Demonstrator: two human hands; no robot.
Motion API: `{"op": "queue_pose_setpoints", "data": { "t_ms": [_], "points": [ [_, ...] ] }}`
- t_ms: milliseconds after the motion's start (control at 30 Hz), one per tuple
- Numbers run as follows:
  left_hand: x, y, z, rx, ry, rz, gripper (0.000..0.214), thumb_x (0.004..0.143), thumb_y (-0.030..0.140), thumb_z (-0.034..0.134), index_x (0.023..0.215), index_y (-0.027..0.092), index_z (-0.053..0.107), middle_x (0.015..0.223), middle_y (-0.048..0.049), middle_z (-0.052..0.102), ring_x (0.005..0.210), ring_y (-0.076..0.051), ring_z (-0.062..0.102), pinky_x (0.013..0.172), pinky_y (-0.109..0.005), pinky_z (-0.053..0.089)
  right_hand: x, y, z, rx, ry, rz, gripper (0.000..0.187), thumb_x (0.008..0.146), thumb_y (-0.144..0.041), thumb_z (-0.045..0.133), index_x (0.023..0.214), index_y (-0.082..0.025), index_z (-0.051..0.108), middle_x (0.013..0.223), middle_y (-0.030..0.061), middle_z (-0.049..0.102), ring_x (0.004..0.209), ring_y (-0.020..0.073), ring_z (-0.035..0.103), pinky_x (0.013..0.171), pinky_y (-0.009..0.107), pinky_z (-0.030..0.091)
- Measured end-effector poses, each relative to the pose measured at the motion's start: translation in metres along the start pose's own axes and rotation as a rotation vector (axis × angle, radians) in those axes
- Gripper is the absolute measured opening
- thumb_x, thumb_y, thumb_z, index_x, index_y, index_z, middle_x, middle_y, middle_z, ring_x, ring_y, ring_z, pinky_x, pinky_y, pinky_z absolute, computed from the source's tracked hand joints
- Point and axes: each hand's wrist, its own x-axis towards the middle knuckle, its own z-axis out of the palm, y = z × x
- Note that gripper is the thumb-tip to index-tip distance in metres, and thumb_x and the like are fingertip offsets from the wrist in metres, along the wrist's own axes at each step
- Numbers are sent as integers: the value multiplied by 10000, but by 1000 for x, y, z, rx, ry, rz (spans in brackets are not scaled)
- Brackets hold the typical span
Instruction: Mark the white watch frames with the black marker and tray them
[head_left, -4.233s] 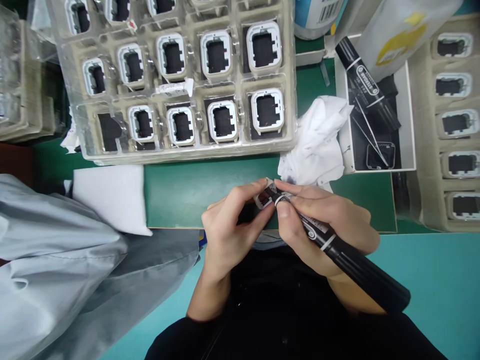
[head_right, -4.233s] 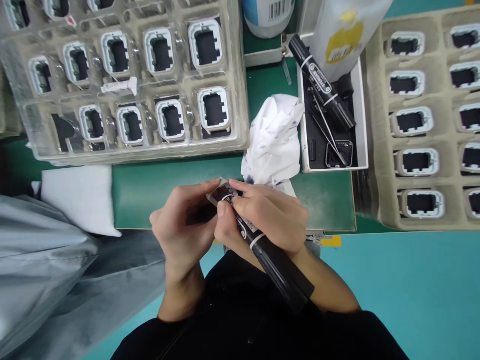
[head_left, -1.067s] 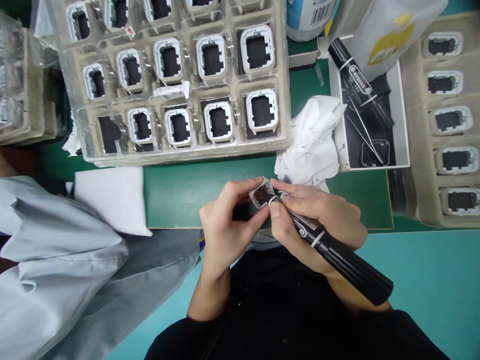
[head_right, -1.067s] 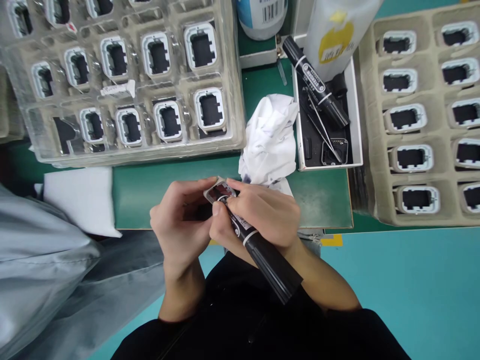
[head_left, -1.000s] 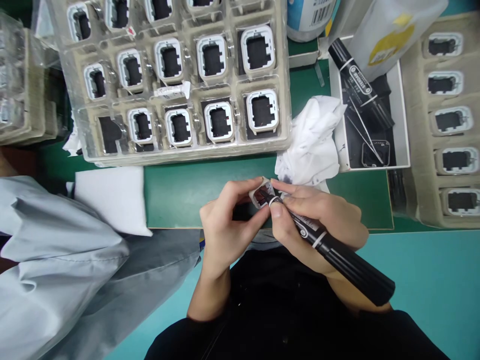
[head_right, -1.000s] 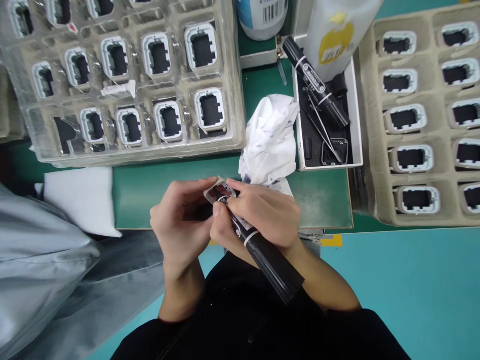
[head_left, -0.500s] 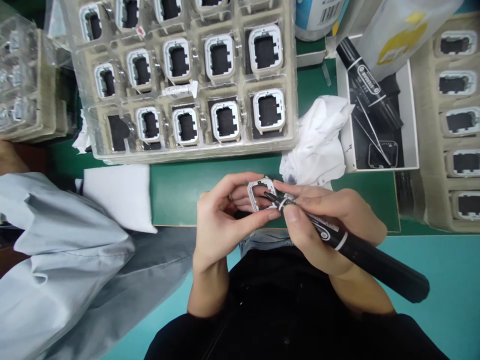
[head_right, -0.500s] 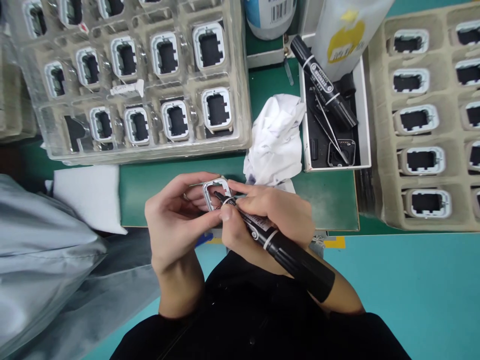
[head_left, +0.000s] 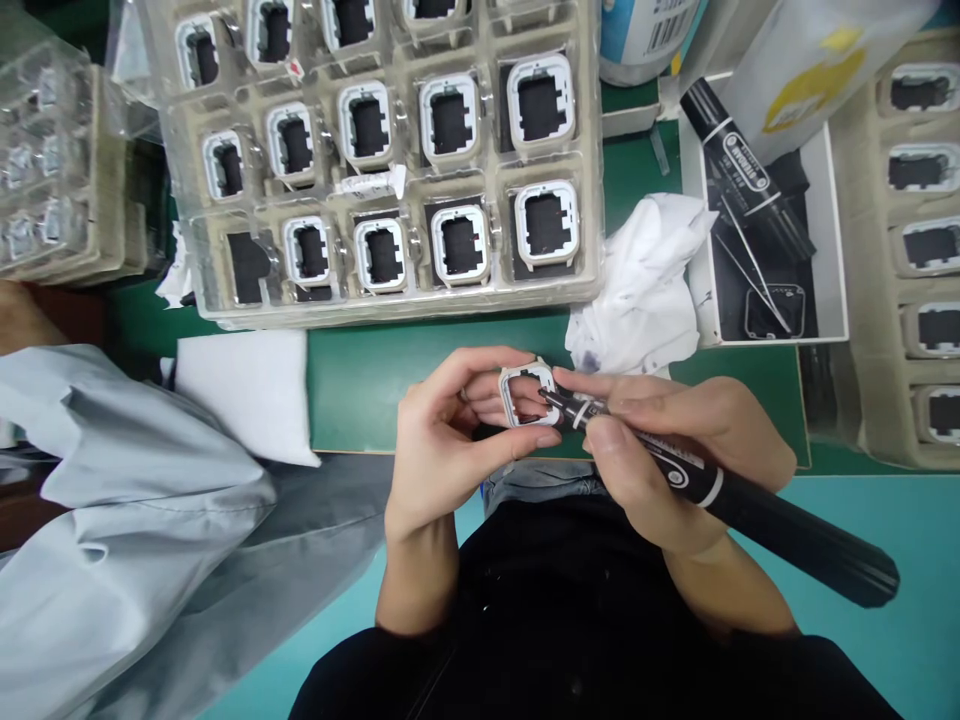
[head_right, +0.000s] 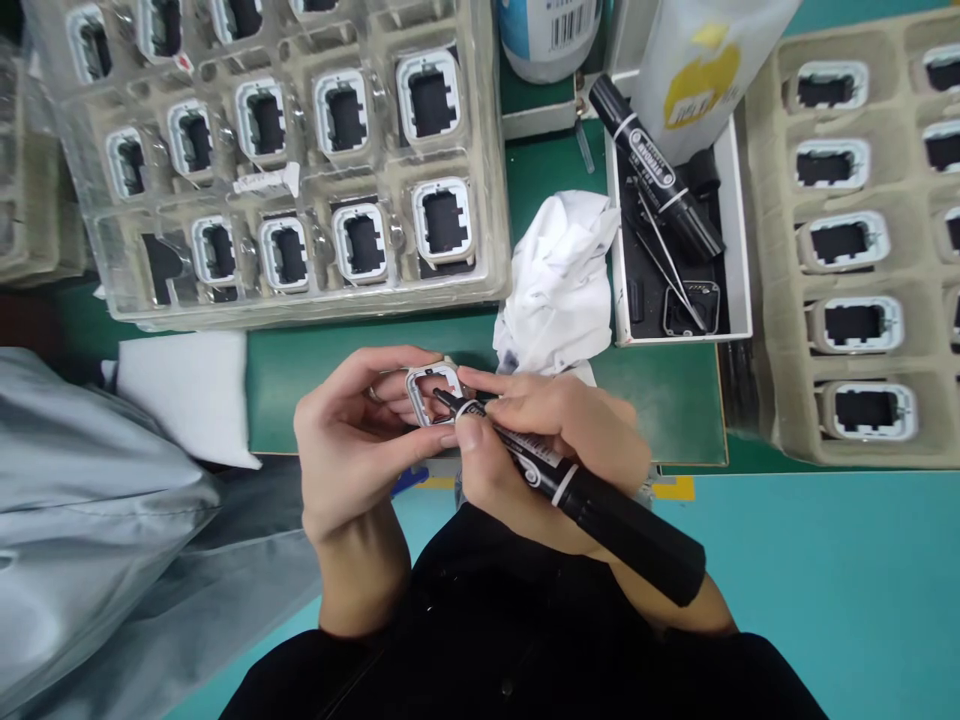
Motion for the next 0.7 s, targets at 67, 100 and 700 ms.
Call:
{"op": "queue_pose_setpoints", "data": {
  "t_ms": [67,100,700],
  "points": [
    [1,1,-1,-4,-3,-35,623,773,465,1181,1232,248,819,1001,-50,941,855,-284,945,776,-343,833,1,0,-1,10,8,14,258,975,-100,804,909,-311,672,791,-68,843,997,315,952,862,475,869],
    [2,2,-1,-17,-6,-42,624,769,467,1182,1228,248,821,994,-49,940,837,-283,943,758,-340,830,1,0,-3,13,-6,19,267,972,-96,806,893,-306,661,801,-62,851,1002,319,952,861,467,868],
    [0,-1,2,24,14,11,593,791,445,1174,1207,255,795,1014,-49,943,948,-292,956,828,-337,832,0,10,-17,51,-198,-40,350,916,-48,871,1112,-315,756,1035,-48,920,903,280,949,888,446,870]
  ]
}}
